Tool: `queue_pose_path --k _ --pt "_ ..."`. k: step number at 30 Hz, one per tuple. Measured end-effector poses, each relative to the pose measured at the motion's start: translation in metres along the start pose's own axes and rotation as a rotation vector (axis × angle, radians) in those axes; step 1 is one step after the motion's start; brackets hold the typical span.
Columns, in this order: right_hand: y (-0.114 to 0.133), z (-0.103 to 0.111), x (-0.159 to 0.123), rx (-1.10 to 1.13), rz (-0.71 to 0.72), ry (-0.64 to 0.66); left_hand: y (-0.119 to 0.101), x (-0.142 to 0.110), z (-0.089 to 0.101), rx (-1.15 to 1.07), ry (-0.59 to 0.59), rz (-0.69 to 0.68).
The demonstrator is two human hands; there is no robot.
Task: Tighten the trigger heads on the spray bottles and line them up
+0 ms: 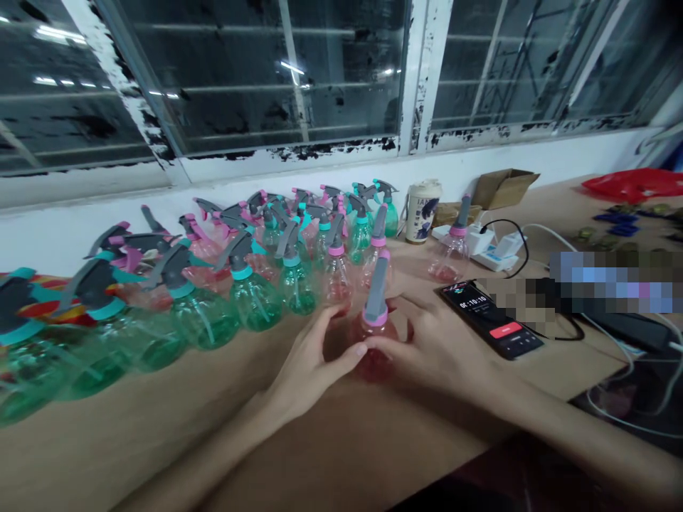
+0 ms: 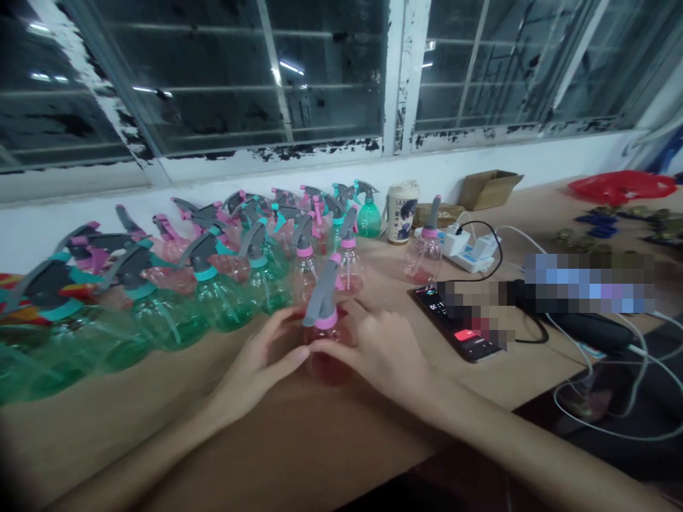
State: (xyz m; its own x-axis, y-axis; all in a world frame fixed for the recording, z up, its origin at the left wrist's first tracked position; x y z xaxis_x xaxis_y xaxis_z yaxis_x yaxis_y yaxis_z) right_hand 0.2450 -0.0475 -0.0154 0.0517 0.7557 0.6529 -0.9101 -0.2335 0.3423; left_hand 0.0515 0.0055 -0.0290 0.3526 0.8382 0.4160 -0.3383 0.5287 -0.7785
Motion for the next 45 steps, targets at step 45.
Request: queue_pose_path --k 45 --pt "-0.028 -0.119 -0.011 0.305 0.325 0.263 -0.003 0.017 0.04 0.01 -0.245 -0.147"
Point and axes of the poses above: each hand's wrist, its own x-axis towards the middle knuckle, its own z-axis out of the back of the hand, y = z × x, the point moved 1 cm from there along x, towards the middle knuckle, and after that the axes turned 15 degrees about -y, right-handed, at the moved point
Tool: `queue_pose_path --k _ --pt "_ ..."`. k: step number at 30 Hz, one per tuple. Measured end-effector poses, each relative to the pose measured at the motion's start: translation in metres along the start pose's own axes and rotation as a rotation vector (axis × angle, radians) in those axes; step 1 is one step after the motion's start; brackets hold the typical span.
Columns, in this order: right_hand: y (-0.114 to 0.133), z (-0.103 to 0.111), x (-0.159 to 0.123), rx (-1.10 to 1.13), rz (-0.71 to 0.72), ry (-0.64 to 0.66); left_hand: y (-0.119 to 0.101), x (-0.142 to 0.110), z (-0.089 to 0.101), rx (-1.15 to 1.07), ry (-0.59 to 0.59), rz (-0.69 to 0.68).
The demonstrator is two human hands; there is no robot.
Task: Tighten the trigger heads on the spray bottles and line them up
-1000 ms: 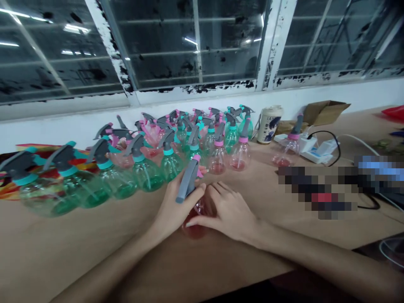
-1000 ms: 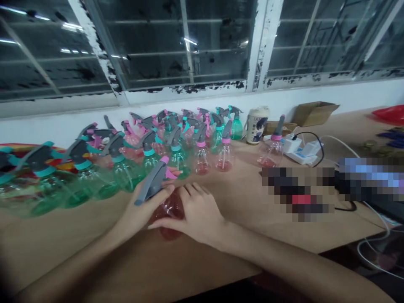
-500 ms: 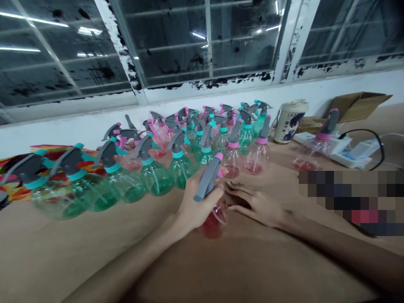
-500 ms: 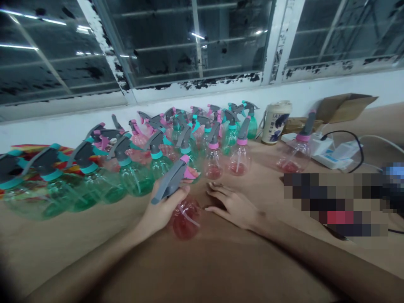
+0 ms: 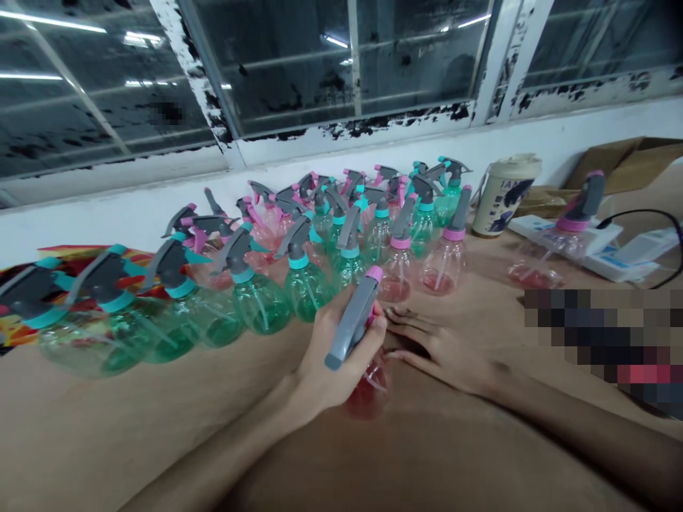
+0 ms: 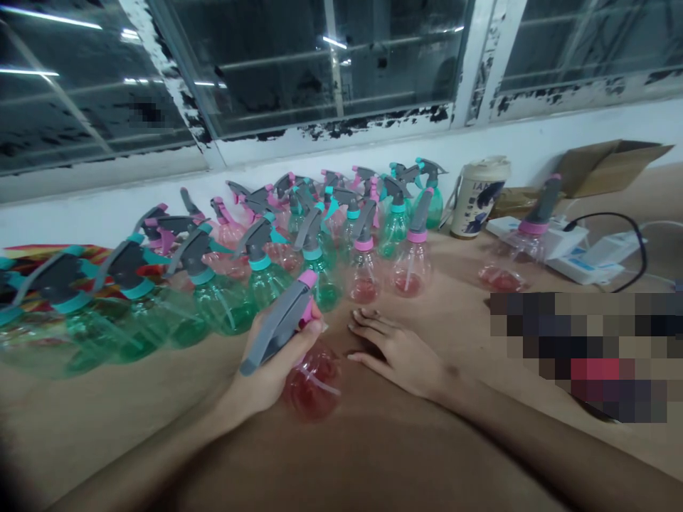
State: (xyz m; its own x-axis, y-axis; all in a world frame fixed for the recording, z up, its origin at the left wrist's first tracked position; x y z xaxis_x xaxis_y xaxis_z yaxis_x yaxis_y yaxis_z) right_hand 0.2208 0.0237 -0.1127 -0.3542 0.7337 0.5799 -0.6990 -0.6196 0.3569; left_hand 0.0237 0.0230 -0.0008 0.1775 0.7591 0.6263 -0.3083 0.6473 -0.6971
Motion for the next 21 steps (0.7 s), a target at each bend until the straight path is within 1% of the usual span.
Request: queue_pose_path --k 5,10,13,17,21 --pt "0.0 0.0017 -0.0002 0.025 -0.011 0.005 0.0023 -0.0003 0.0011 0.018 -0.051 -0.042" --pt "-0.0014 0.0039 -0.0005 0.026 -0.018 0.041 0.0032 -0.0038 -0.0003 0.075 -0.061 -0.077" --pt "-0.0017 0.0052 -0.0006 0.022 -0.025 0.043 0.0036 -0.0054 -0.0014 0.104 -0.057 -0.061" --pt "-0.0013 0.0069 -0.0005 0.016 -0.033 0.064 0.004 -0.0055 -0.0017 0.086 -0.044 -0.02" --pt "-0.0011 0.0076 -0.0006 0.016 -0.034 0.075 0.0036 -0.0048 -0.0012 0.054 -0.043 -0.024"
Point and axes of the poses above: each hand's wrist, its own x-axis towards the middle knuckle, its own z-axis out of the back of the hand, y = z × x, the point moved 1 cm from there along x, towards the middle knuckle, and after that the axes turned 15 degrees about -y, right-handed, at the moved point
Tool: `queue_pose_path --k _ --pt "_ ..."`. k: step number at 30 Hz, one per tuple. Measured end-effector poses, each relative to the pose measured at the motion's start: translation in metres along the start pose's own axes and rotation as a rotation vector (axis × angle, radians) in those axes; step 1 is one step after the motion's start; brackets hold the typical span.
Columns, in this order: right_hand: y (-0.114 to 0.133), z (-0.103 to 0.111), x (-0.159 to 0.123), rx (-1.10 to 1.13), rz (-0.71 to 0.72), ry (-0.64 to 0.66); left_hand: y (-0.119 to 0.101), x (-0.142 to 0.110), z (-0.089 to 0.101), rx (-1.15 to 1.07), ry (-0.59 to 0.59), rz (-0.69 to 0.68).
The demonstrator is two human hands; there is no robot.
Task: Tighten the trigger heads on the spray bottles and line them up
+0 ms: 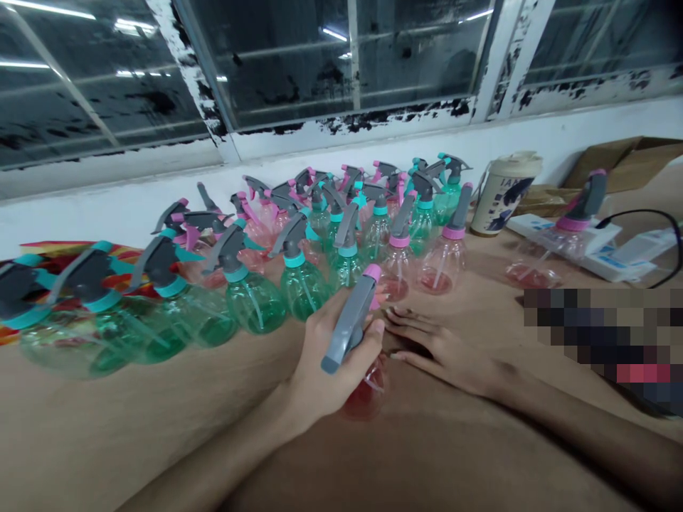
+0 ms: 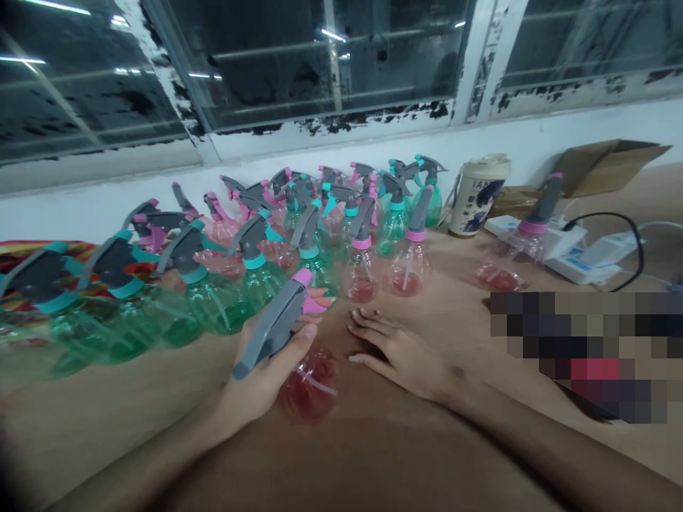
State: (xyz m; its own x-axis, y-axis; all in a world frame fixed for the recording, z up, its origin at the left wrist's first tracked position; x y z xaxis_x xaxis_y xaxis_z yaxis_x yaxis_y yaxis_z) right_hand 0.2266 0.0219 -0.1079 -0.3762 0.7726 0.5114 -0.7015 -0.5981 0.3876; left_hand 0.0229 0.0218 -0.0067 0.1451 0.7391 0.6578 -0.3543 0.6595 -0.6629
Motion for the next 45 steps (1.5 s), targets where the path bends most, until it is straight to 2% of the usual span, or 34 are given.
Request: queue_pose_path --k 12,19,24,34,38,45 --pt "-0.0009 -0.0001 -0.0008 0.007 0.004 0.008 0.001 -0.0026 0.0008 0.032 -0.01 0.01" --pt "-0.0017 -0.0012 -0.0027 0.054 0.004 -0.055 -0.0009 -0.0006 0.0014 0.047 -0.011 -0.004" --pt "-0.0013 0.0 -0.0043 0.026 0.009 -0.044 -0.0028 0.0001 0.0021 0.026 -0.022 -0.006" --pt "-0.0004 -0.0005 -0.0041 0.015 0.002 -0.039 -0.0053 0.0023 0.0023 -0.009 0.012 0.076" --pt "-0.0002 0.0002 -0.0042 0.029 -0.009 -0.04 -0.0046 0.0018 0.0014 -0.003 0.035 0.041" --pt "-0.0046 -0.0024 -0.0058 0.058 0.013 -0.067 0.0012 0.0032 0.0004 0.036 0.001 0.017"
Point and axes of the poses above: each hand's wrist, its own x-axis towards the middle knuckle, its own z-axis out of the back of the hand, y = z × x, the point moved 1 cm from there along x, towards the middle knuckle, and after that the axes turned 15 degrees about -y, right-handed, at the moved point
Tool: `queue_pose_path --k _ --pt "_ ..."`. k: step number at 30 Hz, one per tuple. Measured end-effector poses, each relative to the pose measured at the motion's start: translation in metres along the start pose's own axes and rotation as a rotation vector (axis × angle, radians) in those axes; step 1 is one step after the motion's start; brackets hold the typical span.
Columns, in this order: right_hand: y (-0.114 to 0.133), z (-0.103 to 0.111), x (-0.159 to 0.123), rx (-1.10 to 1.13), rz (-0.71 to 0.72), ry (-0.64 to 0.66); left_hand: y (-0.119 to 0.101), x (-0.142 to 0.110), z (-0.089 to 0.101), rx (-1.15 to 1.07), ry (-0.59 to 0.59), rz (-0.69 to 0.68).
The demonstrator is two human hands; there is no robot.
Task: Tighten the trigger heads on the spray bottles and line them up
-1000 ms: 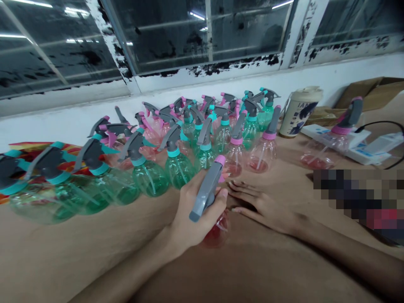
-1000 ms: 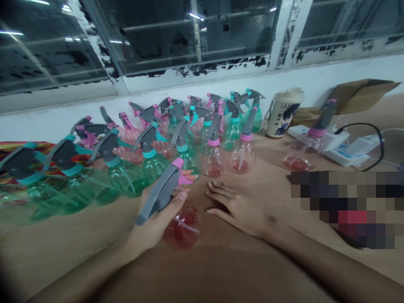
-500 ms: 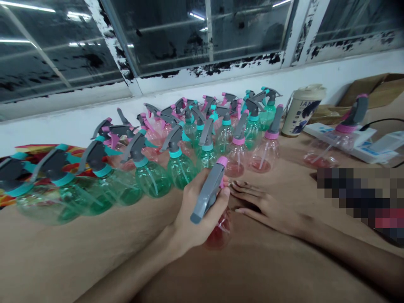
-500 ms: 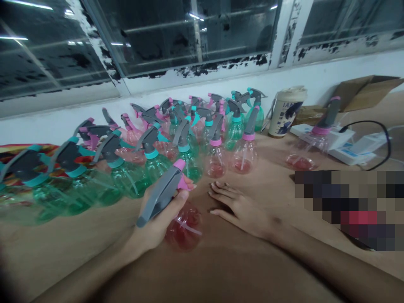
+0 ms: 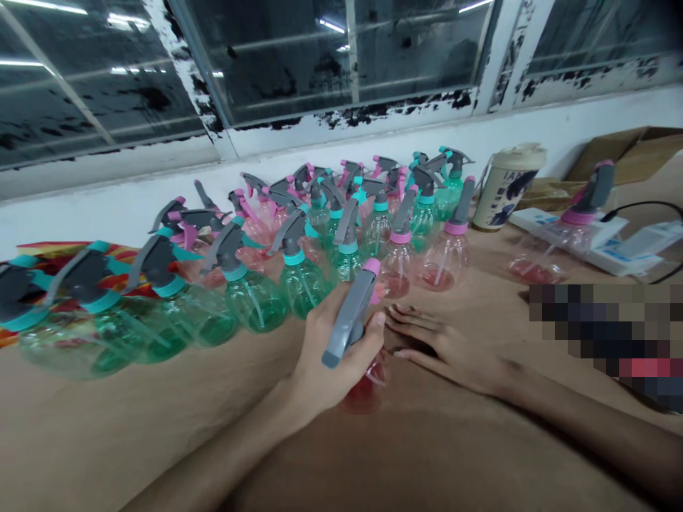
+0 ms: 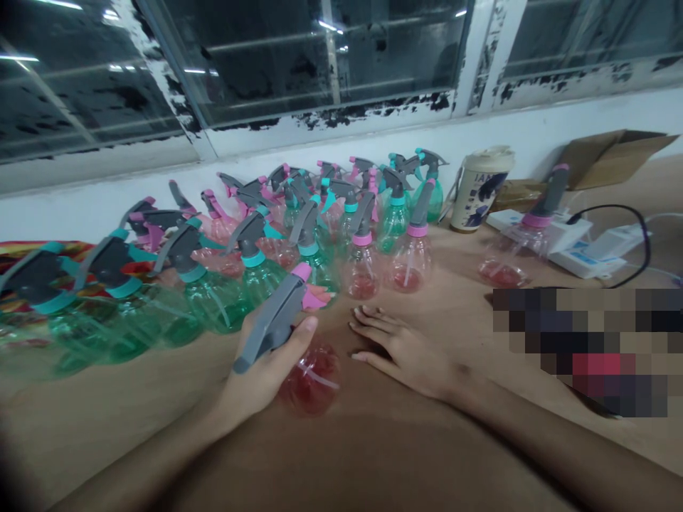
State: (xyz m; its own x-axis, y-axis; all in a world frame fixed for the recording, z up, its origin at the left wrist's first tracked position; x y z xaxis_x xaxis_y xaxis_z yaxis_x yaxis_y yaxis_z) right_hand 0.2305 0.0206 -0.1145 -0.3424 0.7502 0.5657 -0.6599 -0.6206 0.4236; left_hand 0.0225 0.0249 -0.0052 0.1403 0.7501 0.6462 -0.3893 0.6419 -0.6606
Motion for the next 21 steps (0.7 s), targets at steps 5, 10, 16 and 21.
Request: queue_pose_path --k 5,10,16,21 --pt "0.0016 0.0006 0.001 -0.023 -0.004 0.001 -0.001 0.0001 0.0 0.001 0.005 -0.01" --pt "0.0023 0.002 0.0011 -0.015 -0.008 0.015 0.0008 -0.002 -0.0004 0.039 0.011 0.005" --pt "0.003 0.0021 0.0018 -0.013 -0.01 0.006 0.0028 -0.0038 -0.001 0.033 -0.009 0.018" --pt "0.003 0.0022 0.0022 -0.03 -0.01 0.01 0.001 -0.0037 -0.0012 0.05 -0.015 0.018"
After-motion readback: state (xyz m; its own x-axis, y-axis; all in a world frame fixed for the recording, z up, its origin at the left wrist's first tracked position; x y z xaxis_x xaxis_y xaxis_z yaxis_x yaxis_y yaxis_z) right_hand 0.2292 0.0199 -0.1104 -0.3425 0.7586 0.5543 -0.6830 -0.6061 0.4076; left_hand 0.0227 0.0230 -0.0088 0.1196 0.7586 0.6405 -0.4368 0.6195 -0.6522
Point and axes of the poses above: each hand's wrist, its own x-axis towards the middle knuckle, its own z-axis out of the back of the hand, y = z × x, the point moved 1 cm from there along x, towards the middle knuckle, and after that the axes turned 15 degrees about -y, right-handed, at the moved point
